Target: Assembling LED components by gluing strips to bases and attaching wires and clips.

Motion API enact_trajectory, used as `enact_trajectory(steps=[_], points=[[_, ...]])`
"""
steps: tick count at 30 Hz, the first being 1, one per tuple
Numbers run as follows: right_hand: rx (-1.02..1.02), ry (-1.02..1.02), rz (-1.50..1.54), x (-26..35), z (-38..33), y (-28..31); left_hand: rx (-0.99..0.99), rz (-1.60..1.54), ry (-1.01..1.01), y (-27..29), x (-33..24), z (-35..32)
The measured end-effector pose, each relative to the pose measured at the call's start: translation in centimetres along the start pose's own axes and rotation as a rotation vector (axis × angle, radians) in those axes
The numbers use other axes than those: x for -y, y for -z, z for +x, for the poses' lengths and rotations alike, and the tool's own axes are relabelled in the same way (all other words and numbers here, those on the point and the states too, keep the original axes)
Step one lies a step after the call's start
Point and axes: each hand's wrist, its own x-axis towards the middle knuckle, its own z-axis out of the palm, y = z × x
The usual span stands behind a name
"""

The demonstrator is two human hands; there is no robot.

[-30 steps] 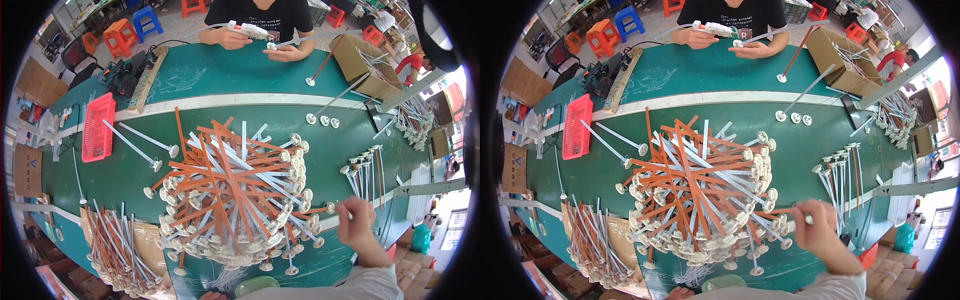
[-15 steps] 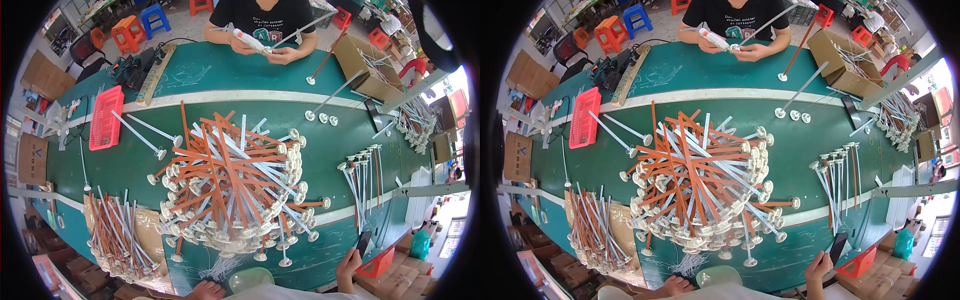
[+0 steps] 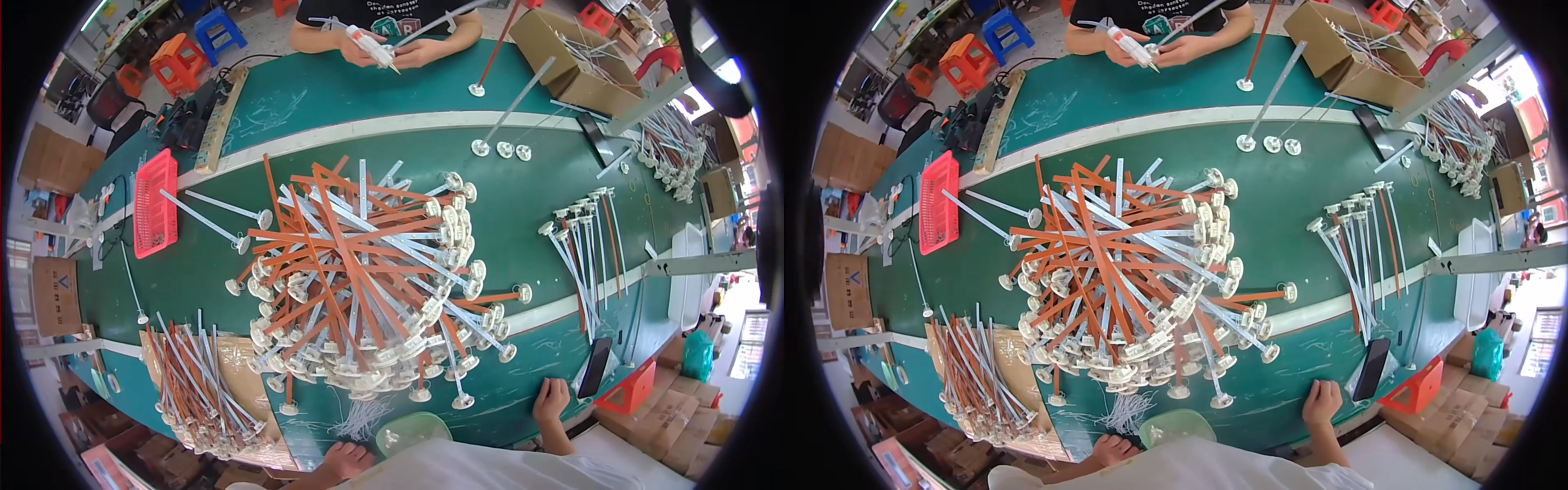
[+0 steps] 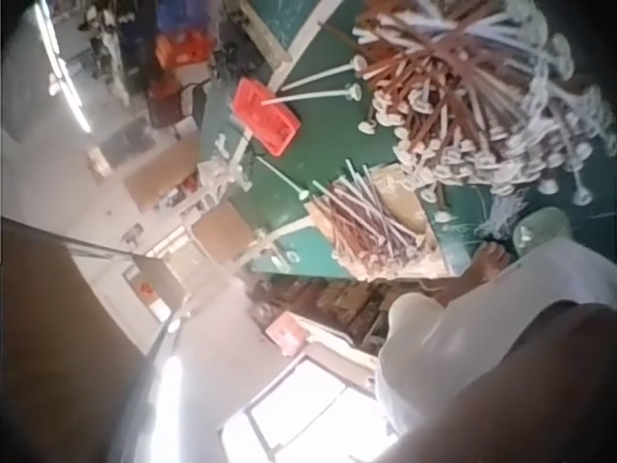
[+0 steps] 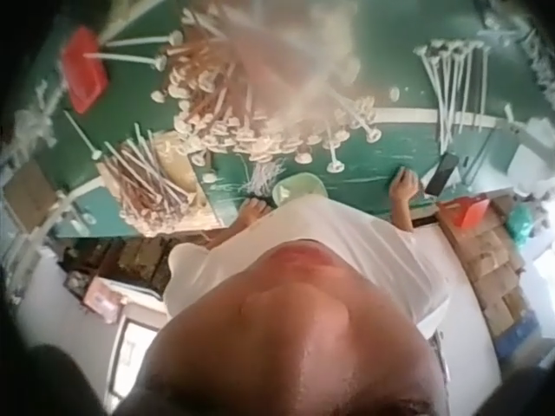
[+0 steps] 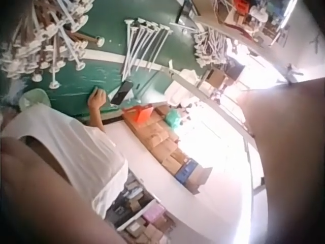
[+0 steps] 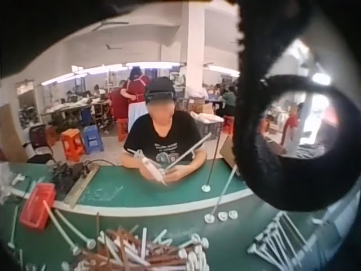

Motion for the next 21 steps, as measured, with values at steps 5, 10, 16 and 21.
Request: enact_trajectory(steps=[5,10,16,21], points=[[-0.001,0.007,0.004,-0.1,-0.7,-0.4,-0.061,0.002,-0.005,0.3,-0.1,0.3],[0.002,0.042,0.034,0.0,-0.6,-0.4,-0.028,-0.016,0.021,0.4,-0.4,0.1],[-0.011,0.037,0.048,-0.1,-0.9,-0.1,-0.068,0.010,0.030,0.2,-0.6,0.5],[-0.019,0.038,0.050,-0.2,-0.6,-0.2,-0.071,0.025,0.026,-0.3,-0.6,0.3]])
